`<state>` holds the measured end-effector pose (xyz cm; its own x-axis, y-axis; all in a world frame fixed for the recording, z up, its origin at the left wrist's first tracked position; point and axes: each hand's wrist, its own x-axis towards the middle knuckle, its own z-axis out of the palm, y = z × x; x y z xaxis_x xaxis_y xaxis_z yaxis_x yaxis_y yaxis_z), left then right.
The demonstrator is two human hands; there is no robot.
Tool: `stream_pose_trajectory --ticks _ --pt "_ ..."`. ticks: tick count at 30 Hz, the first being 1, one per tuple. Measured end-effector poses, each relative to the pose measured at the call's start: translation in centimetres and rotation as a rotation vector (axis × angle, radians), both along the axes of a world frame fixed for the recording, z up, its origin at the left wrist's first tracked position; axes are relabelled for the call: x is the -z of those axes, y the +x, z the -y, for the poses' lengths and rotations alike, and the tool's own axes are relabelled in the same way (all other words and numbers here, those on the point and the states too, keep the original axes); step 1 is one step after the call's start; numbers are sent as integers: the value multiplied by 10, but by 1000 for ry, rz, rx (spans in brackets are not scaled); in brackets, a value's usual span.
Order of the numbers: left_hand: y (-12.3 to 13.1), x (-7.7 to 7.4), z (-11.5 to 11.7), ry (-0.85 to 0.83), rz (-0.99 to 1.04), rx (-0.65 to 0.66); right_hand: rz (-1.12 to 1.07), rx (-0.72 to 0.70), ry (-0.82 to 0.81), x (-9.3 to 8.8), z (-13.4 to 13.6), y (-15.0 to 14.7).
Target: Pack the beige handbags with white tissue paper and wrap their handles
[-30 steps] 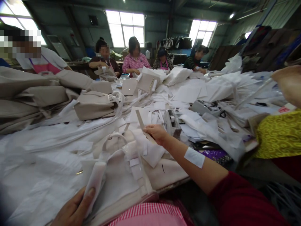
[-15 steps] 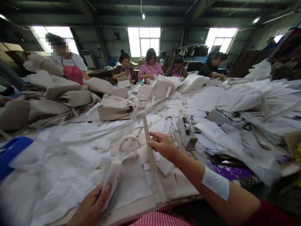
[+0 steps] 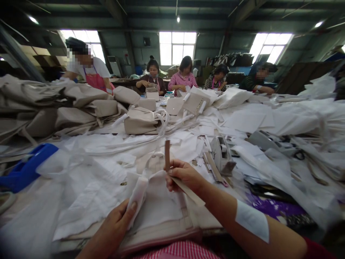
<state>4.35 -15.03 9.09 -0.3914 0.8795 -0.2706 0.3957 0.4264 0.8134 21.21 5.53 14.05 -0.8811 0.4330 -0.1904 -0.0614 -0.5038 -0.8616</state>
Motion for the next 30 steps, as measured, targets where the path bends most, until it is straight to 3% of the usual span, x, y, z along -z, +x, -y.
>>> stream_pose_trajectory --ticks 10,17,22,27,30 --pt "0 1 0 12 3 -12 30 16 13 -3 14 -9" --pt "2 -3 0 33 9 -25 44 69 -208 1 21 -16" --pt "3 -3 0 65 40 -32 -36 -89 -330 -2 21 -14" --pt "3 -7 1 87 111 -50 -60 -170 -173 -9 30 -11" --pt "2 -8 2 91 174 -71 -39 -283 6 -9 38 -12"
